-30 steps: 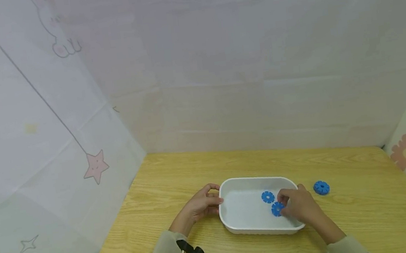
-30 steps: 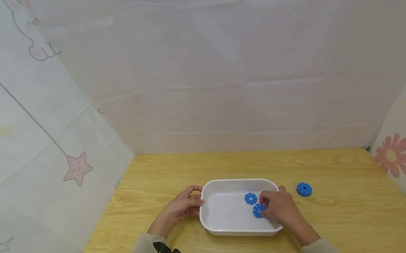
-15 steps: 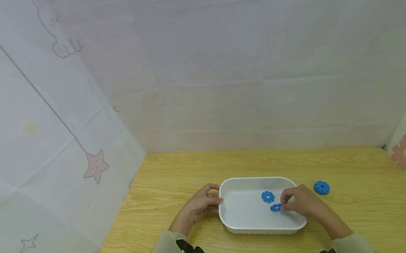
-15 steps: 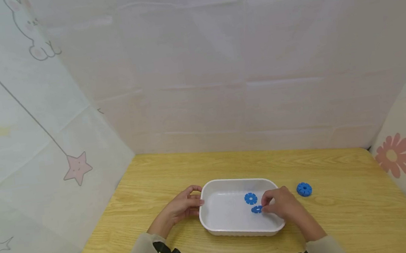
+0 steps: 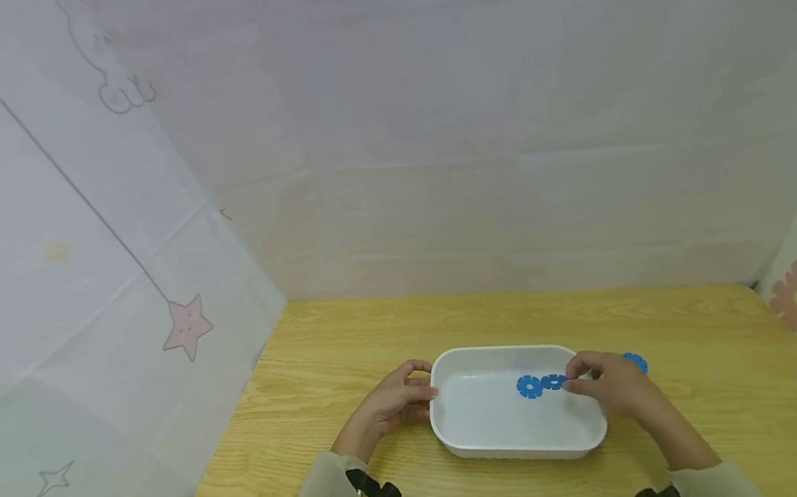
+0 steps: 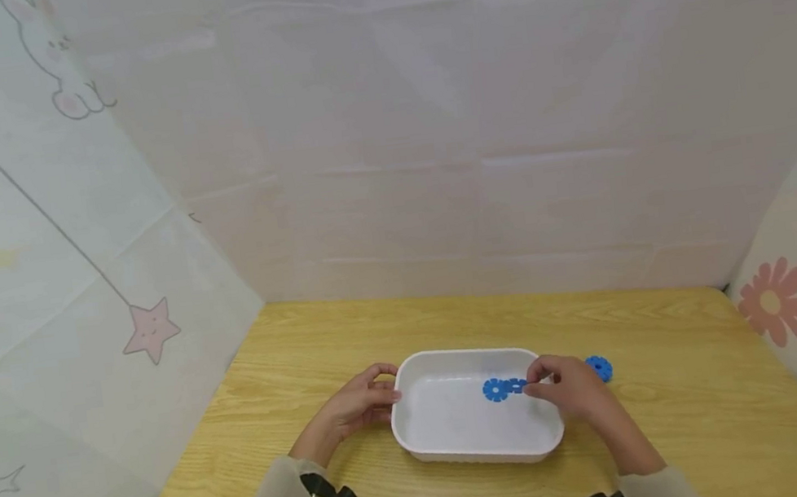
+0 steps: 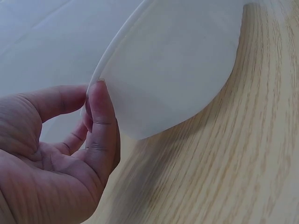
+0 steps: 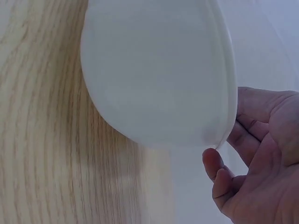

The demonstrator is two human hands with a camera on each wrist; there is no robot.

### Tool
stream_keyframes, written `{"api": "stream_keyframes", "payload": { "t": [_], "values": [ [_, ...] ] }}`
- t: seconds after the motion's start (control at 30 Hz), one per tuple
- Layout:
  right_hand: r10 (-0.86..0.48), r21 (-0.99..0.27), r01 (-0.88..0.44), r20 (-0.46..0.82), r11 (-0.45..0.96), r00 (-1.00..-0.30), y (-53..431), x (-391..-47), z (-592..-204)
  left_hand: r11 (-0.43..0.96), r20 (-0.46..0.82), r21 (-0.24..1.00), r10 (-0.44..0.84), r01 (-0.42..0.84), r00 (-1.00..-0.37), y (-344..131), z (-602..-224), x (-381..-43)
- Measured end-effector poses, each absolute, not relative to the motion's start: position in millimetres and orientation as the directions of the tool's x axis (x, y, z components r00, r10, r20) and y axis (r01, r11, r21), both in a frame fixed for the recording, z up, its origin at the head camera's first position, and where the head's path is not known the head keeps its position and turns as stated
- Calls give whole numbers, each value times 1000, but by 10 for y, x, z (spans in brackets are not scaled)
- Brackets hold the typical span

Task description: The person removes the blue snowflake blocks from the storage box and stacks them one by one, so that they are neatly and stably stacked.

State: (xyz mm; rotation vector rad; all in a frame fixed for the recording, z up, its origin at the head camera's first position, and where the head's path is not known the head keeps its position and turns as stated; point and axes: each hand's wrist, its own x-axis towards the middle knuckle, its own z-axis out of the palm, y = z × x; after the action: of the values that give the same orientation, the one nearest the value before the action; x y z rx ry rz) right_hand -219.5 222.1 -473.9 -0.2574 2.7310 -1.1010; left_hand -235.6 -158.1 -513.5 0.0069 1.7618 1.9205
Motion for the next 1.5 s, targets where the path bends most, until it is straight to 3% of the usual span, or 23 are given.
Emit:
{"api": "stream_keyframes", "payload": {
  "t": [0.8, 1.5],
  "values": [
    [-277, -878, -93, -47, 470, -960, 2443, -2188, -4728, -27, -333, 928, 389, -372, -859, -1569, -5137, -2331],
    [-272, -944, -25, -69, 328, -960, 2657, -2185, -4870, -15, -340, 928, 374, -373, -863, -1557, -5119, -2352]
  ]
}}
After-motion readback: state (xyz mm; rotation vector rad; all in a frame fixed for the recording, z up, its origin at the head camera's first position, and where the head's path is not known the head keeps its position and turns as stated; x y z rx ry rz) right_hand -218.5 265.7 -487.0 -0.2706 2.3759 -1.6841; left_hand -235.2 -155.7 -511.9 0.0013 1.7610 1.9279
